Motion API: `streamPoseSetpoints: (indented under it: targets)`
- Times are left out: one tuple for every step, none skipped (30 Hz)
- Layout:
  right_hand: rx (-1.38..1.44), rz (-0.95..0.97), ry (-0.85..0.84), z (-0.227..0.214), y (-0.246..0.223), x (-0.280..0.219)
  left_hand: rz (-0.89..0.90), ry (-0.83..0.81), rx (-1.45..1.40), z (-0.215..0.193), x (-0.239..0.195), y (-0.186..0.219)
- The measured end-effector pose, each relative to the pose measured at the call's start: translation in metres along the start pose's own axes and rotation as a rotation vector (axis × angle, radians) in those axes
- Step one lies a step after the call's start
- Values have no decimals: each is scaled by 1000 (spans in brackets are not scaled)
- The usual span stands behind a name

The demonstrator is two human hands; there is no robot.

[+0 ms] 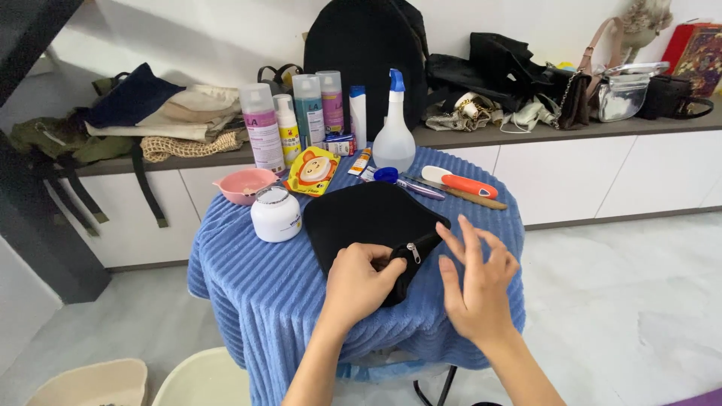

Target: Cleaning and brushing a black leather bag using various tools and solutions on a workshop table.

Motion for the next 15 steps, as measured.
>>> streamPoseSetpoints:
  targets:
    - [14,-23,-41,2,-3,-1,2,0,-8,0,0,1]
    - [25,-44,-79,3,-5,-2,8,-2,-17,0,0,2]
    - [25,-44,-78,3,-7,-3,9,-3,-16,-1,0,3]
    - [39,-103,-108,5,-14,-6,18,4,-23,-1,0,4]
    - [53,-162,-139,7,-22,-10,27,11,-30,-2,-1,4]
    - [53,-162,-140,11,-14,-6,26,11,-30,-1,-1,5]
    - [35,-60,-121,13,3,1,7,5,-26,0,-1,3]
    - [18,41,-101,16,20,8,-11,1,-20,-1,-1,2]
    - [20,39,-102,13,18,8,-13,4,-20,0,-2,0]
    - [74,47,-144,13,17,10,7,9,-15,0,-1,0]
    - [129,56,-187,13,16,11,27,14,-10,0,0,1]
    - [129,54,-181,10,11,10,32,16,-9,-2,0,3]
    - [147,-23,-203,9,-2,6,26,13,-24,-2,0,4]
    - [162,-98,-230,7,-14,0,16,6,-41,-1,-1,4]
    - [159,-97,-229,10,-7,2,17,4,-43,1,0,3]
Point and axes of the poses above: each hand's wrist, its own x-axis towards the middle knuckle, its own z-axis out of the palm, y = z × x, the point moved 10 cm from there along x, towards the middle knuckle, and after that the axes turned 10 degrees about z, right-handed, at the moved point
